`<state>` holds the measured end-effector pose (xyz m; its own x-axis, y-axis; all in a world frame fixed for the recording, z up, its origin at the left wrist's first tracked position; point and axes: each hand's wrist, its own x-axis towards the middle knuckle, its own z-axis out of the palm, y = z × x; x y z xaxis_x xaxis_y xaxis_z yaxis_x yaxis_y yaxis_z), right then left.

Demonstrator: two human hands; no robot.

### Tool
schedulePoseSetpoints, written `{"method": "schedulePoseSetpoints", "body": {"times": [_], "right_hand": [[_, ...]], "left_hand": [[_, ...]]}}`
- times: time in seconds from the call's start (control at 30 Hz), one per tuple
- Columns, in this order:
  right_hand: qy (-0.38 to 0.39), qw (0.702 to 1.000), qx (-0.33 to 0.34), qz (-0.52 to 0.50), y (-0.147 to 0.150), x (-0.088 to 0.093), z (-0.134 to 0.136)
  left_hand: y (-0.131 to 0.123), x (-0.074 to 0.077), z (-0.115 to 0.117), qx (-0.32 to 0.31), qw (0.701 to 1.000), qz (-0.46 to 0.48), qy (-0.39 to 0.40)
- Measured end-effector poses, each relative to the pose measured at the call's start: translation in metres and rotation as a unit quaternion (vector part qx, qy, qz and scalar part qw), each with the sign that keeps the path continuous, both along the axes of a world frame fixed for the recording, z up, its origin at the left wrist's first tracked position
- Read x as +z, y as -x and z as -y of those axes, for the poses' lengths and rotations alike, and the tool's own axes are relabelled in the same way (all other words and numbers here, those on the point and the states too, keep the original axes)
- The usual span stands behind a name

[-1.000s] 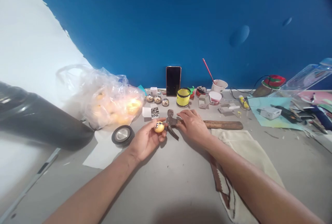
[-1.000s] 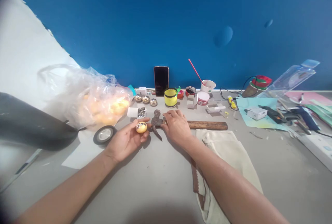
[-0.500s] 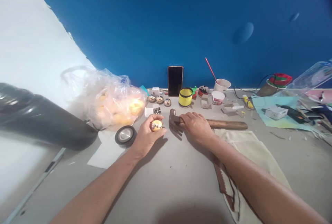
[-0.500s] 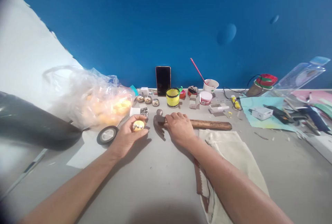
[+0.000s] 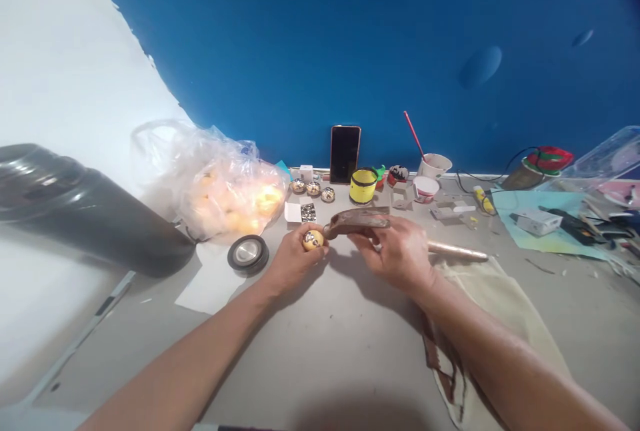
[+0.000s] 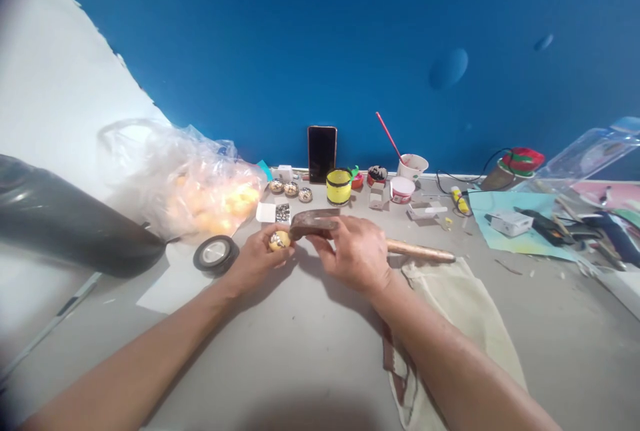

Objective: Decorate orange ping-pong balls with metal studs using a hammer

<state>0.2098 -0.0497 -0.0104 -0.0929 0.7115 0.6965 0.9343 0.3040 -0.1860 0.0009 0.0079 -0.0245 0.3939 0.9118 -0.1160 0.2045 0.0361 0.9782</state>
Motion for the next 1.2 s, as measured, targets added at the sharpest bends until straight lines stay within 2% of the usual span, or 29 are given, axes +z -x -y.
{"method": "schedulePoseSetpoints", "body": {"times": [0.1,0.2,0.3,0.37,0.57,0.67,0.83,1.0,1.2], "right_hand": [[0.027,1.000,0.011,0.001,0.005,0.003,0.004],[0.015,1.000,0.003,-0.006,0.006,0.007,0.005],[0.017,0.999,0.021,0.021,0.006,0.007,0.005],[0.018,0.999,0.026,0.042,0.006,0.005,0.005],[0.003,1.000,0.004,0.013,0.004,0.003,0.003],[0.040,0.999,0.015,0.016,0.004,0.004,0.002],[0.060,0.997,-0.035,-0.021,0.005,0.012,-0.001],[0.162,0.986,-0.026,-0.041,0.007,0.025,-0.004],[0.189,0.980,-0.043,-0.055,0.010,0.040,-0.009]], "left_hand": [[0.000,-0.003,0.000,-0.016,0.999,0.031,0.020],[0.001,-0.006,0.000,-0.024,0.996,0.069,0.059],[0.000,-0.005,0.002,-0.048,0.986,0.127,0.097],[-0.002,-0.003,0.003,-0.054,0.985,0.132,0.101],[-0.002,0.002,0.005,-0.023,0.999,-0.008,0.026],[-0.001,0.001,0.005,-0.032,0.999,-0.021,-0.020],[-0.001,-0.002,0.007,-0.036,0.993,-0.048,-0.106],[-0.003,-0.004,0.010,-0.038,0.989,-0.042,-0.140],[-0.002,-0.003,0.009,-0.038,0.990,-0.040,-0.128]]}}
